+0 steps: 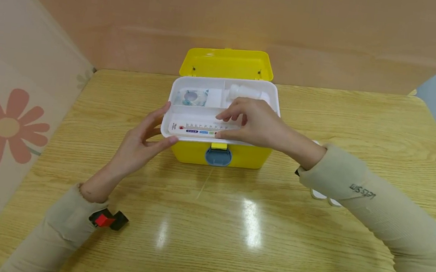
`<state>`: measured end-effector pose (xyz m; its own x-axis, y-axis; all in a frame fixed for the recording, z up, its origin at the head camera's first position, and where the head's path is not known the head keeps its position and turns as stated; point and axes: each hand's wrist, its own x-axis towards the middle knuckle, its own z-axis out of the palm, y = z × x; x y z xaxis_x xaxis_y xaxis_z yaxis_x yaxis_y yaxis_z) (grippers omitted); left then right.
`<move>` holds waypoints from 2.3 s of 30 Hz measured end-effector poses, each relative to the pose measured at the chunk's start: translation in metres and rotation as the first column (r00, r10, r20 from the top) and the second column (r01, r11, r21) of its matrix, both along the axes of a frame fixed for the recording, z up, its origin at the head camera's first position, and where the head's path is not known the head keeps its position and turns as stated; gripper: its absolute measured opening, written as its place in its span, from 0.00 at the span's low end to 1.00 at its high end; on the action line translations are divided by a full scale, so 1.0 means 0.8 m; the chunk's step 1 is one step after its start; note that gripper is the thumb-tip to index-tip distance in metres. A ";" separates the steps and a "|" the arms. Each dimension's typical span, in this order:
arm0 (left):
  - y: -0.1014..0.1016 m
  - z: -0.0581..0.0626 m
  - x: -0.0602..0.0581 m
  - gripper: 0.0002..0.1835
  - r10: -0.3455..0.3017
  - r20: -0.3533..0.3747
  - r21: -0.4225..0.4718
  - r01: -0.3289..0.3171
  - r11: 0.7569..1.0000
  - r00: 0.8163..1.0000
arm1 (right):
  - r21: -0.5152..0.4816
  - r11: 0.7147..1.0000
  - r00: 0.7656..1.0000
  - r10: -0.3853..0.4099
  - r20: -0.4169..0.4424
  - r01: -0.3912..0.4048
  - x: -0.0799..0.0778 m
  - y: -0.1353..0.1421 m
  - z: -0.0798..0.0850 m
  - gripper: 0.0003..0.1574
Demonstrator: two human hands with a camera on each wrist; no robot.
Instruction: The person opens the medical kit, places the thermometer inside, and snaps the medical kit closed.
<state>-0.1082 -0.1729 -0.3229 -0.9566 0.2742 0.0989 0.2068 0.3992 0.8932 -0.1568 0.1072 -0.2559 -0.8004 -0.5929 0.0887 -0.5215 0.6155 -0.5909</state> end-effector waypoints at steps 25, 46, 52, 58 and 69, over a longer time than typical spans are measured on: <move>-0.002 -0.001 0.000 0.39 0.009 -0.011 0.000 -0.009 1.000 1.000 | -0.192 0.969 0.980 -0.177 -0.092 0.157 0.023 0.063 -0.007 0.15; -0.004 -0.003 -0.001 0.40 -0.004 -0.030 0.023 0.005 1.000 1.000 | -0.281 0.923 0.928 -0.323 -0.186 0.265 0.043 0.114 -0.020 0.11; -0.003 -0.001 -0.002 0.40 -0.005 -0.032 0.021 0.005 1.000 0.999 | -0.257 0.921 0.916 -0.347 -0.201 0.293 0.048 0.132 -0.023 0.12; -0.003 -0.002 0.000 0.40 -0.004 -0.029 0.013 0.004 1.000 1.000 | -0.212 0.911 0.904 -0.392 -0.173 0.354 0.054 0.146 -0.030 0.12; -0.004 -0.002 0.001 0.39 -0.007 -0.031 0.011 0.008 1.000 0.999 | -0.145 0.888 0.885 -0.453 -0.107 0.437 0.064 0.169 -0.045 0.11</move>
<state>-0.1077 -0.1757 -0.3248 -0.9509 0.2800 0.1317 0.2375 0.3879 0.8906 -0.1057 0.2421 -0.2918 -0.9531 -0.1567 0.2590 -0.2878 0.7345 -0.6146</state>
